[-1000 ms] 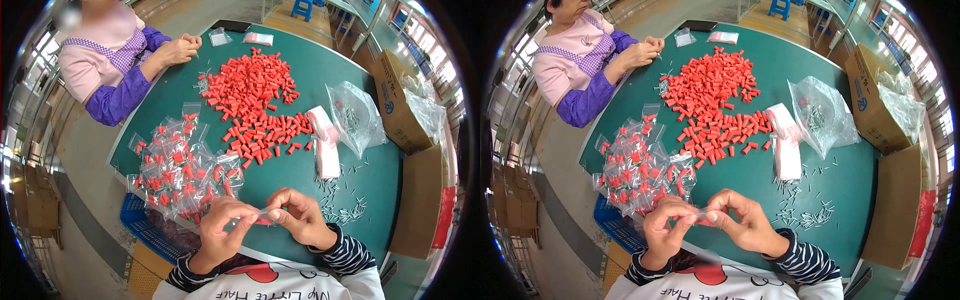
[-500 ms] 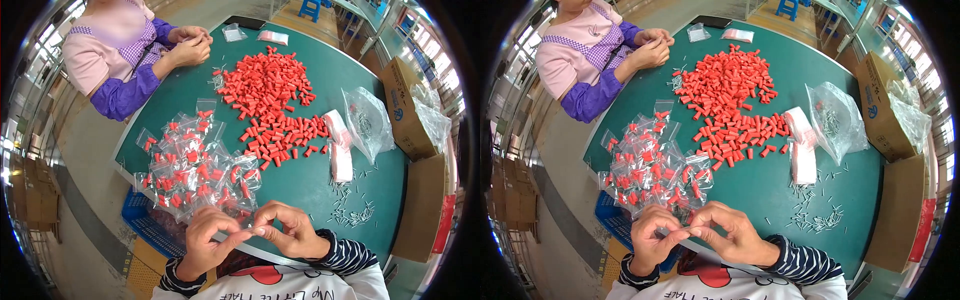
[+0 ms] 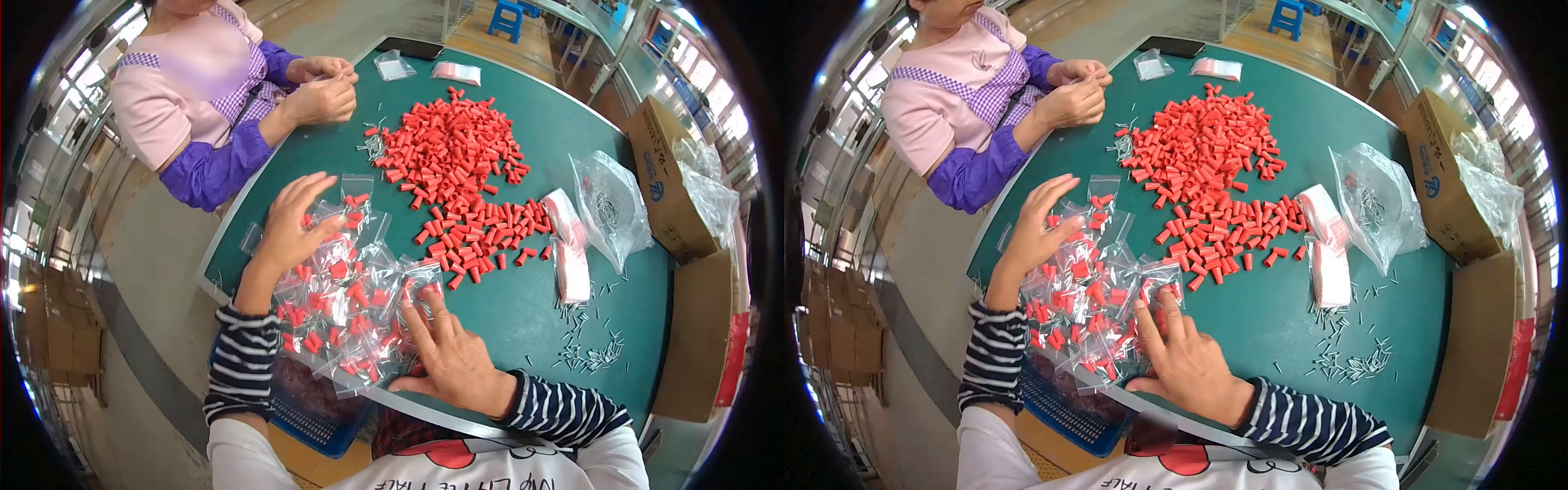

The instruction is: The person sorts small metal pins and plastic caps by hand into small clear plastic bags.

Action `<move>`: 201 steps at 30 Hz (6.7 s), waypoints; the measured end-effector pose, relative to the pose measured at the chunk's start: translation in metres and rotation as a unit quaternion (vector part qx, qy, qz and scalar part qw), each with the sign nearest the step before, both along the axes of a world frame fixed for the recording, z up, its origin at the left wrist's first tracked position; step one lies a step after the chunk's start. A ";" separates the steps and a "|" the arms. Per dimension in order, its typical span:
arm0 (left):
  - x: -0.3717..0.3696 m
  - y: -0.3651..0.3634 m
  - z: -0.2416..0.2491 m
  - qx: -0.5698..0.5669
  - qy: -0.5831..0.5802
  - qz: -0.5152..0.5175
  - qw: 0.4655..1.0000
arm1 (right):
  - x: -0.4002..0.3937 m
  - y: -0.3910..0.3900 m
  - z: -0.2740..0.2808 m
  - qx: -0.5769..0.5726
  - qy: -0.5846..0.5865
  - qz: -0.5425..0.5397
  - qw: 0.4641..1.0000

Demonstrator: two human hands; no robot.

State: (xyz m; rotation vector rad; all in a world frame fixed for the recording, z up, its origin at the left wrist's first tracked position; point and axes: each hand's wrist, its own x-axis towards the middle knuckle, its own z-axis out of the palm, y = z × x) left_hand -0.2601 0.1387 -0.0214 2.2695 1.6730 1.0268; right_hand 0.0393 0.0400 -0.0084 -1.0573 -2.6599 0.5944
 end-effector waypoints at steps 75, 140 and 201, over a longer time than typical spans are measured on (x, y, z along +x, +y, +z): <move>0.329 -0.028 0.016 -0.288 -0.499 -0.147 0.804 | 0.246 0.055 0.013 0.032 0.391 -0.177 0.903; 0.341 -0.054 -0.003 -0.092 -0.236 -0.184 0.950 | 0.223 0.021 0.022 0.169 0.231 -0.202 0.937; 0.316 -0.035 0.007 -0.226 -0.647 -0.172 0.707 | 0.236 0.043 0.001 -0.429 0.579 -0.180 0.669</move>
